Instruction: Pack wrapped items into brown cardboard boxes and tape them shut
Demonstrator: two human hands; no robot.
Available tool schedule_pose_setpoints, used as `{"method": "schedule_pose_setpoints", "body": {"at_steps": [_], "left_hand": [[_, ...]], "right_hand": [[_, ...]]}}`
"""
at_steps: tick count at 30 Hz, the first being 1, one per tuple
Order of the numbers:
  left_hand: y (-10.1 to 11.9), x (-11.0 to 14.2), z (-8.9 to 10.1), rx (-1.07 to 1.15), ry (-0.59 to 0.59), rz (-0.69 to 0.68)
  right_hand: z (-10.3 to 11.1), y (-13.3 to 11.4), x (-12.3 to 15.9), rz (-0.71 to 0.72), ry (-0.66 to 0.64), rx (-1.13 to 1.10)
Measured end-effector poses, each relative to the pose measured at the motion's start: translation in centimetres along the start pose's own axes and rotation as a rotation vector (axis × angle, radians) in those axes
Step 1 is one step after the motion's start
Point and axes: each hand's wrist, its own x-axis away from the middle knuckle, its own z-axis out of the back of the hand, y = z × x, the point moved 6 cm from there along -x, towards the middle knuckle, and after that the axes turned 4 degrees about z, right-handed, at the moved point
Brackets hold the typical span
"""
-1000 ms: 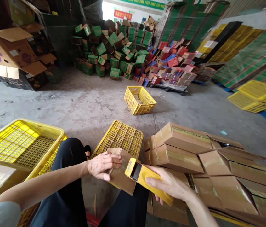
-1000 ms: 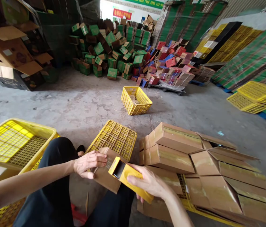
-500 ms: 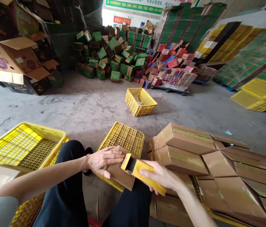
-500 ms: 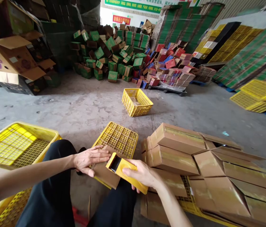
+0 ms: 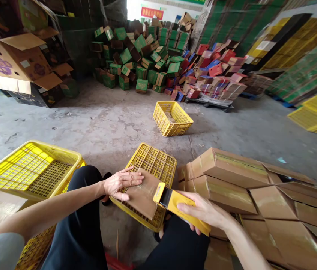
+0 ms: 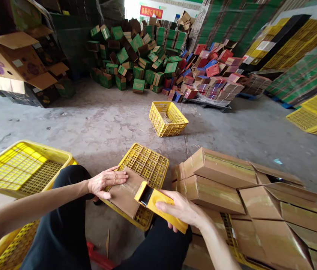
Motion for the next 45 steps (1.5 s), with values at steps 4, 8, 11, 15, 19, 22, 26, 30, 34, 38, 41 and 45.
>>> {"method": "schedule_pose_setpoints", "body": {"at_steps": [4,8,11,15,19,22,26,30,34,38,41,45], "left_hand": [[-0.1,0.5,0.9,-0.018,-0.037,0.019],[0.8,0.5,2.3,-0.061,-0.086,0.020],[1.8,-0.2,3.1,-0.073,-0.109,0.017],[3.7,-2.4,2.9,-0.058,-0.086,-0.044],[5.2,-4.2,1.1,-0.023,-0.110,-0.080],[5.3,-4.4,0.2,-0.038,-0.142,-0.050],[5.1,-3.9,0.1,-0.052,-0.172,-0.045],[4.8,-3.9,0.3,-0.045,-0.200,-0.016],[4.6,-4.0,0.1,-0.046,-0.206,-0.006],[4.6,-4.0,0.0,-0.065,-0.241,0.006],[4.9,-4.2,0.3,-0.097,-0.298,0.023],[6.0,-5.5,0.9,-0.137,-0.329,0.022]], "right_hand": [[0.1,0.9,0.2,0.009,0.044,-0.062],[0.0,0.7,-0.1,0.030,0.031,-0.029],[0.0,0.3,0.0,0.043,0.026,0.004],[-0.2,-0.2,0.2,0.049,0.064,0.010],[-0.5,-0.4,0.2,0.049,0.089,0.007],[-0.4,-0.2,0.0,0.045,0.079,0.017],[-0.1,0.2,-0.6,0.069,0.025,0.032],[0.2,1.5,-0.7,0.110,-0.007,-0.017],[0.7,4.4,-0.2,0.105,-0.008,-0.076],[0.7,7.4,-0.4,0.151,0.001,-0.173],[0.3,9.0,-1.3,0.200,0.037,-0.239],[-0.3,9.9,-2.3,0.255,0.059,-0.283]]}}
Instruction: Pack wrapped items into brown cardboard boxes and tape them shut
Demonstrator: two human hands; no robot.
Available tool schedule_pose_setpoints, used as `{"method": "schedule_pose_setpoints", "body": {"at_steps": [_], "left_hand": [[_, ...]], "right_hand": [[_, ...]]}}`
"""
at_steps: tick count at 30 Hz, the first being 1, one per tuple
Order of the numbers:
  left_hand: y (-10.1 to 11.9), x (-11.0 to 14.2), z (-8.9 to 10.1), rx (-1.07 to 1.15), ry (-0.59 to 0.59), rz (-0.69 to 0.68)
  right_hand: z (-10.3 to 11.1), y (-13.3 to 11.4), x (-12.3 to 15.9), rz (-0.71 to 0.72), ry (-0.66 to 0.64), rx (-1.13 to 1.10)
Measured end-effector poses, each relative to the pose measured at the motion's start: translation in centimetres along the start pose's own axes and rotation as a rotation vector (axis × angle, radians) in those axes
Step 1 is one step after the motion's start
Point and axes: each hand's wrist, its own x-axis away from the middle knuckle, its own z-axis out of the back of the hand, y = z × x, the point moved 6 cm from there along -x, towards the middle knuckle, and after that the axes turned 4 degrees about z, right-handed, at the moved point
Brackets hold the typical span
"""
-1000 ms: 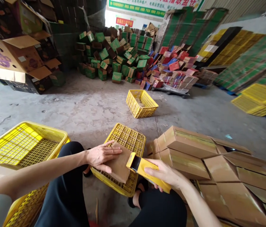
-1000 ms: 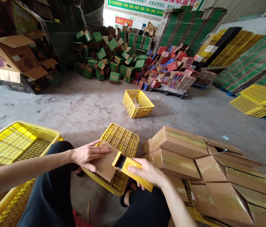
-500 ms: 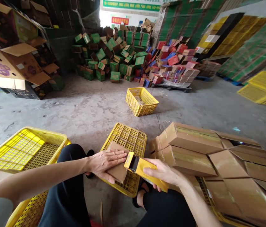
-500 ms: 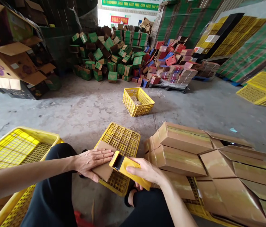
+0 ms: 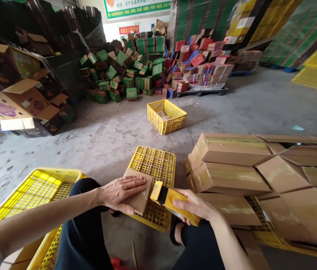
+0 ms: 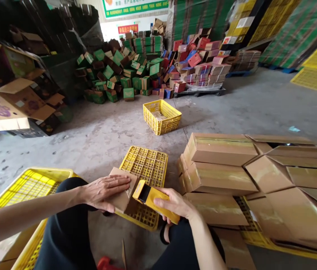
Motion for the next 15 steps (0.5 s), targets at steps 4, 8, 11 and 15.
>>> {"method": "schedule_pose_setpoints", "body": {"at_steps": [4,8,11,15], "left_hand": [[1.4,-1.7,0.4,0.023,-0.012,-0.062],[1.1,-2.1,-0.7,0.038,-0.079,-0.069],[0.4,-1.6,-1.4,0.029,-0.104,-0.060],[0.0,-1.3,-1.7,0.014,-0.111,-0.056]], "right_hand": [[-0.2,-0.2,-0.1,0.080,-0.022,-0.004],[0.2,-0.3,0.2,0.092,-0.030,-0.009],[0.1,-0.4,0.3,0.097,-0.064,-0.029],[0.0,-0.4,0.2,0.100,-0.116,-0.057]]}}
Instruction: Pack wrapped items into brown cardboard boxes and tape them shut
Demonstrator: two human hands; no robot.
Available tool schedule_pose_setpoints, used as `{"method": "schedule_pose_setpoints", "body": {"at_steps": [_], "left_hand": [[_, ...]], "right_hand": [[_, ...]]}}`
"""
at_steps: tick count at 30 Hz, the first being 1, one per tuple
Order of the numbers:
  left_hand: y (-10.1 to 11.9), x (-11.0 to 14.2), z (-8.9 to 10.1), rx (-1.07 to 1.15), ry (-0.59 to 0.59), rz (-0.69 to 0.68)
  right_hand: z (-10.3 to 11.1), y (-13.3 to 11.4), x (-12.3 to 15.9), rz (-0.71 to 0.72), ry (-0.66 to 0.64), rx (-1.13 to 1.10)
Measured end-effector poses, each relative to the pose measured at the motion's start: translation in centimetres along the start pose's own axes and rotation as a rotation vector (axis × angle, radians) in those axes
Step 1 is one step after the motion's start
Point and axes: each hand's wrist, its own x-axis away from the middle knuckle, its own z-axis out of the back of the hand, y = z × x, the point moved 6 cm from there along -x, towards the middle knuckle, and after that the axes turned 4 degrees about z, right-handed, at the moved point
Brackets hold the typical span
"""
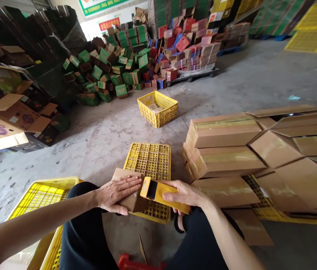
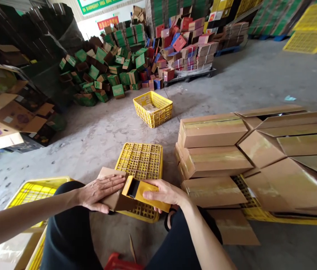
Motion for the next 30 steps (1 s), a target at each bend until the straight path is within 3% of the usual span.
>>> {"method": "schedule_pose_setpoints", "body": {"at_steps": [11,14,17,22,24,26,28,30], "left_hand": [[-0.5,0.3,-0.1,0.004,0.007,0.019],[-0.4,0.7,0.3,0.020,0.072,0.073],[-1.4,1.9,0.1,0.014,0.239,0.277],[-5.3,5.6,-1.2,0.257,0.677,0.882],[-6.2,6.3,-2.6,0.519,0.654,1.069],[-6.0,6.2,-4.2,0.884,0.516,1.197],[-4.7,6.0,-5.0,1.195,0.421,1.244],[-3.4,6.1,-5.0,1.332,0.430,1.218]], "right_hand": [[2.0,2.6,1.9,-0.054,0.003,-0.027],[1.9,2.9,1.2,-0.063,0.035,0.025],[1.2,2.7,0.2,-0.071,0.027,0.084],[0.1,2.0,-1.2,-0.117,0.057,0.155],[-0.4,1.7,-1.6,-0.133,0.066,0.166],[-0.8,1.5,-1.6,-0.148,0.092,0.180],[-1.3,1.3,-1.4,-0.157,0.123,0.196],[-2.3,0.9,-0.9,-0.151,0.129,0.200]]}}
